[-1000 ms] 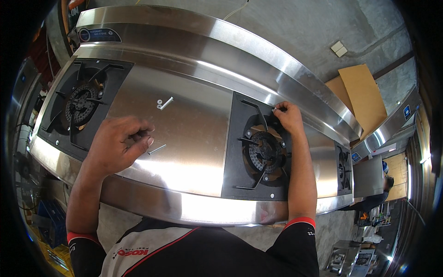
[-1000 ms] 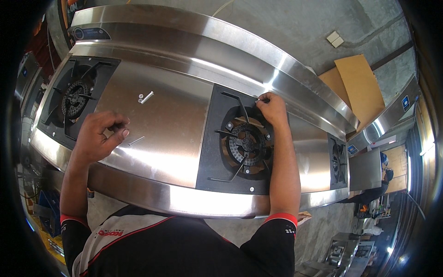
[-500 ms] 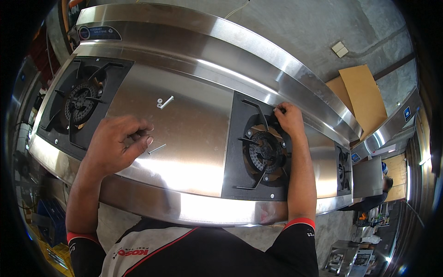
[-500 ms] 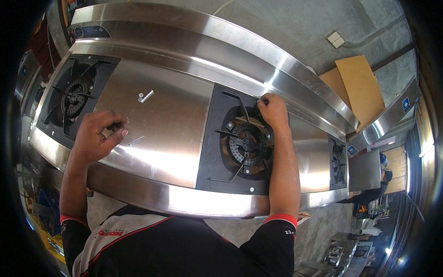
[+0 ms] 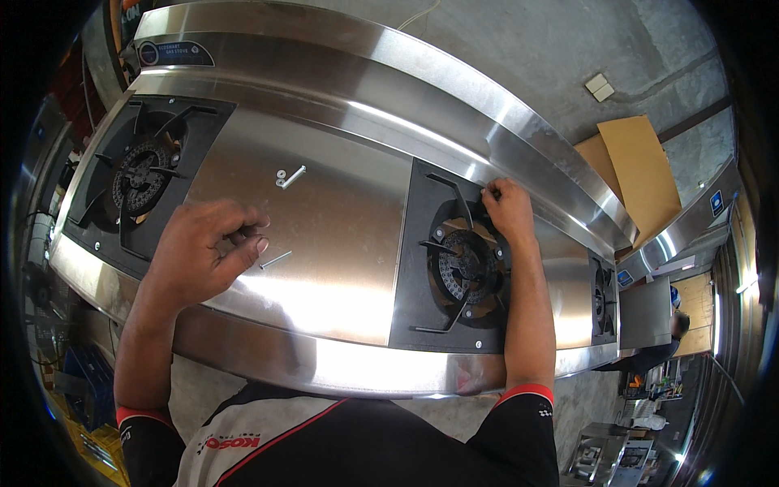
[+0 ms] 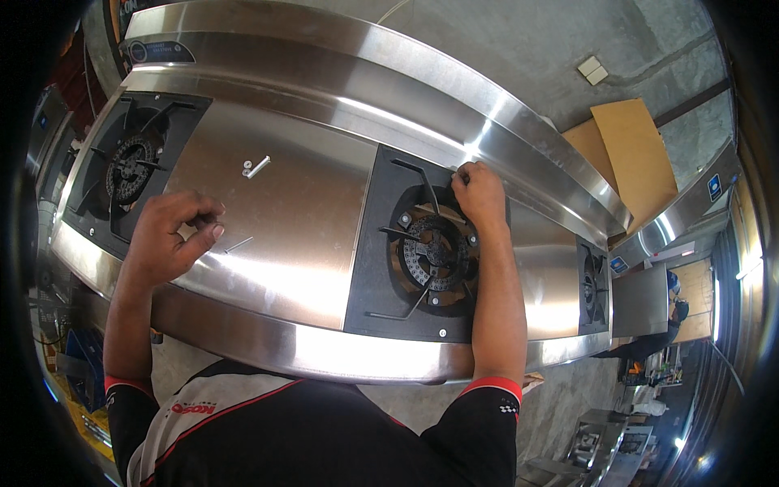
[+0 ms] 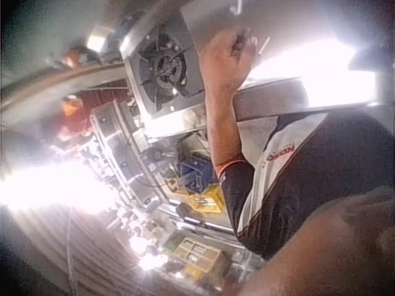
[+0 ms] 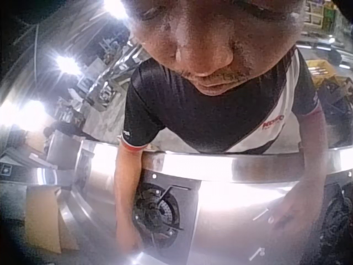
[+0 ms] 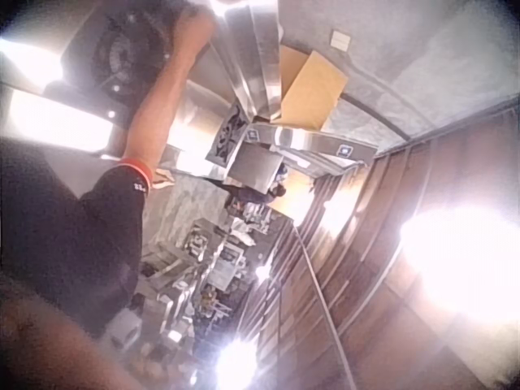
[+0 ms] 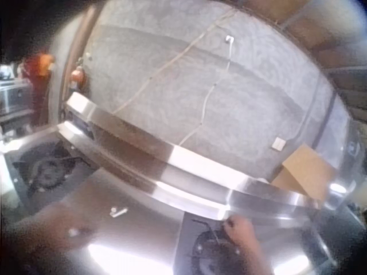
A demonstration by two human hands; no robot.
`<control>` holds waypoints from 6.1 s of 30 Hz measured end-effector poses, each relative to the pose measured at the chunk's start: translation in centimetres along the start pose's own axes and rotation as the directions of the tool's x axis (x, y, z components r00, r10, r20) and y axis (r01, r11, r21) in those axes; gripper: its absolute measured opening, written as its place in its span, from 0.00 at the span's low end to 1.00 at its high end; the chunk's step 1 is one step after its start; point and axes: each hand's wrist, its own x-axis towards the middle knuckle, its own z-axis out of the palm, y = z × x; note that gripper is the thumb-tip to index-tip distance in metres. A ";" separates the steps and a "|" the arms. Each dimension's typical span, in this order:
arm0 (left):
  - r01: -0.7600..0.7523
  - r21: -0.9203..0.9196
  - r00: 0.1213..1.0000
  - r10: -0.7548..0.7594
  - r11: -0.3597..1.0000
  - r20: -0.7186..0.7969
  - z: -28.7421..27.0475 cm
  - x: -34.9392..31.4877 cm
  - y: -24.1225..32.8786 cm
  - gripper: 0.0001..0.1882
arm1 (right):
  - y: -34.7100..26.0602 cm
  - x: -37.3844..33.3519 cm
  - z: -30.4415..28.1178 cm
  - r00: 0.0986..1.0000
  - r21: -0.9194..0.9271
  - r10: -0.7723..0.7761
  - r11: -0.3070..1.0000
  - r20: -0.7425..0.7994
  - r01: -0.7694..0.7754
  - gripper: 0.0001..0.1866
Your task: The person unpacks a cardboard box labeled 'GRANDMA'S' and removes screws and a manual. They then install the burner grates onto a stainless steel gas stove by hand, placing them over the burners and securing them with screws. The person works methodically across the stove surface, handling each grate and screw individually.
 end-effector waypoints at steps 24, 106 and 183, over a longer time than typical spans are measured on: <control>0.026 0.282 0.939 -0.121 0.959 0.323 -0.5 0.0 -0.3 0.20 | -4.9 -1.5 -2.7 0.934 -0.458 0.123 0.888 0.335 0.047 0.18; -0.252 -0.617 0.925 0.374 0.745 0.074 6.0 3.2 5.7 0.10 | -16.4 -13.2 -5.4 0.918 0.974 -0.325 0.070 0.227 -0.216 0.08; 0.612 -0.722 0.750 0.053 0.321 0.659 9.3 1.8 5.8 0.21 | -19.1 -13.9 -6.5 0.786 0.458 -0.512 0.639 -0.345 0.618 0.16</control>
